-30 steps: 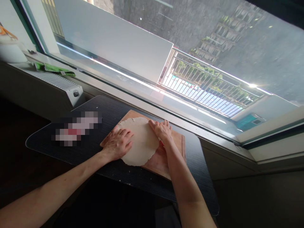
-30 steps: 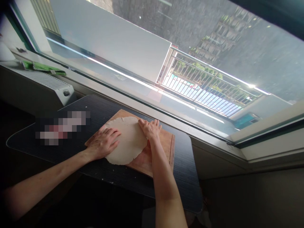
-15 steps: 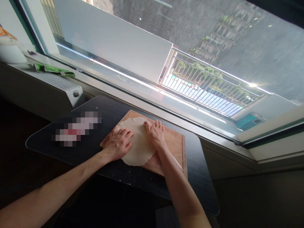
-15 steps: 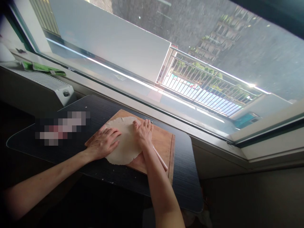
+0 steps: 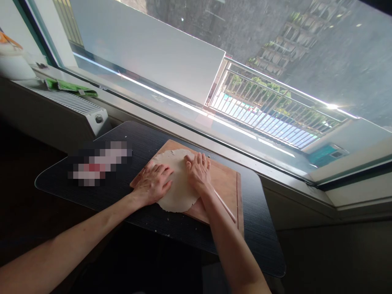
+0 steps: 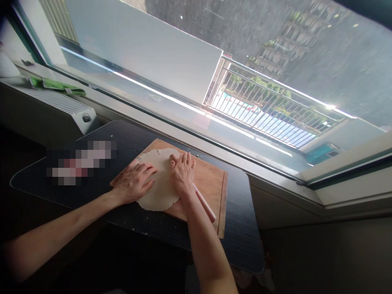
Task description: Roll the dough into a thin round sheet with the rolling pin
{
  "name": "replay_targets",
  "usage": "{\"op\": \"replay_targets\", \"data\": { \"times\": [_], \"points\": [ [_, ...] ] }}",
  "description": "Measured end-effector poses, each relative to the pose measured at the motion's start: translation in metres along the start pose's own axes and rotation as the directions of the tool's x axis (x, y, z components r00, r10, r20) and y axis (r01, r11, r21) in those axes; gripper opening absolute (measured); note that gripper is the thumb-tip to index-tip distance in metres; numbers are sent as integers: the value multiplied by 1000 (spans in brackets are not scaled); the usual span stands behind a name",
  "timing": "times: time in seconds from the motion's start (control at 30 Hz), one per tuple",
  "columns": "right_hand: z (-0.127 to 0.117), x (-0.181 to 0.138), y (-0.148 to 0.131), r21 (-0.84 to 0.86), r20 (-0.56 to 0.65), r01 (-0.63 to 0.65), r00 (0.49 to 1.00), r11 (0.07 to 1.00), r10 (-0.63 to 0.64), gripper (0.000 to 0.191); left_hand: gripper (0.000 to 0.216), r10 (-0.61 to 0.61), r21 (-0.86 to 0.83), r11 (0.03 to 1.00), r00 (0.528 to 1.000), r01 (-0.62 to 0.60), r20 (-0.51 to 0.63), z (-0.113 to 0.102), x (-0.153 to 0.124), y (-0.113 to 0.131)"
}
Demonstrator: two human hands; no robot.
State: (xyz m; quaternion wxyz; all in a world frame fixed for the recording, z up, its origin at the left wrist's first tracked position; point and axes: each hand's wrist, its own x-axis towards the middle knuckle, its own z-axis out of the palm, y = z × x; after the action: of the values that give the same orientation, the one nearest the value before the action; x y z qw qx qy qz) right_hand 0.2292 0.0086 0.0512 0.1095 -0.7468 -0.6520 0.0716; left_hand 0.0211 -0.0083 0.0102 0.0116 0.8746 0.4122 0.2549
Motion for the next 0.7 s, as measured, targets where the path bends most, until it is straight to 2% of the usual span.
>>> {"op": "replay_targets", "data": {
  "times": [0.07, 0.17, 0.23, 0.3, 0.33, 0.4, 0.53, 0.63, 0.7],
  "points": [
    [-6, 8, 6, -17, 16, -87, 996, 996, 88, 59, 33, -3, -3, 1000, 1000, 3, 5, -1, -1, 0],
    [-25, 25, 31, -50, 66, -231, 970, 972, 234, 56, 34, -22, -19, 1000, 999, 23, 46, -3, 3, -1],
    [-36, 26, 47, -69, 68, -247, 965, 967, 251, 55, 35, -75, -37, 996, 994, 78, 79, -5, 16, -3],
    [-43, 13, 57, -76, 52, -228, 971, 971, 232, 53, 38, -166, -37, 985, 979, 171, 118, -7, 39, -5],
    [-46, 3, 61, -80, 46, -221, 973, 972, 225, 52, 38, -214, -25, 975, 966, 220, 142, -8, 53, -6],
    [-52, -20, 67, -85, 45, -208, 976, 974, 213, 51, 41, -283, 44, 958, 921, 282, 266, -9, 86, -8],
    [-62, -55, 74, -65, 111, -171, 978, 983, 177, 45, 43, -291, 93, 956, 861, 278, 417, -6, 146, -9],
    [-63, -65, 76, -52, 133, -141, 980, 989, 147, 28, 47, -293, 118, 955, 805, 273, 515, -4, 175, -8],
    [-62, -67, 78, -45, 103, -145, 983, 988, 149, 19, 40, -287, 116, 955, 761, 271, 582, -5, 187, -8]
  ]
}}
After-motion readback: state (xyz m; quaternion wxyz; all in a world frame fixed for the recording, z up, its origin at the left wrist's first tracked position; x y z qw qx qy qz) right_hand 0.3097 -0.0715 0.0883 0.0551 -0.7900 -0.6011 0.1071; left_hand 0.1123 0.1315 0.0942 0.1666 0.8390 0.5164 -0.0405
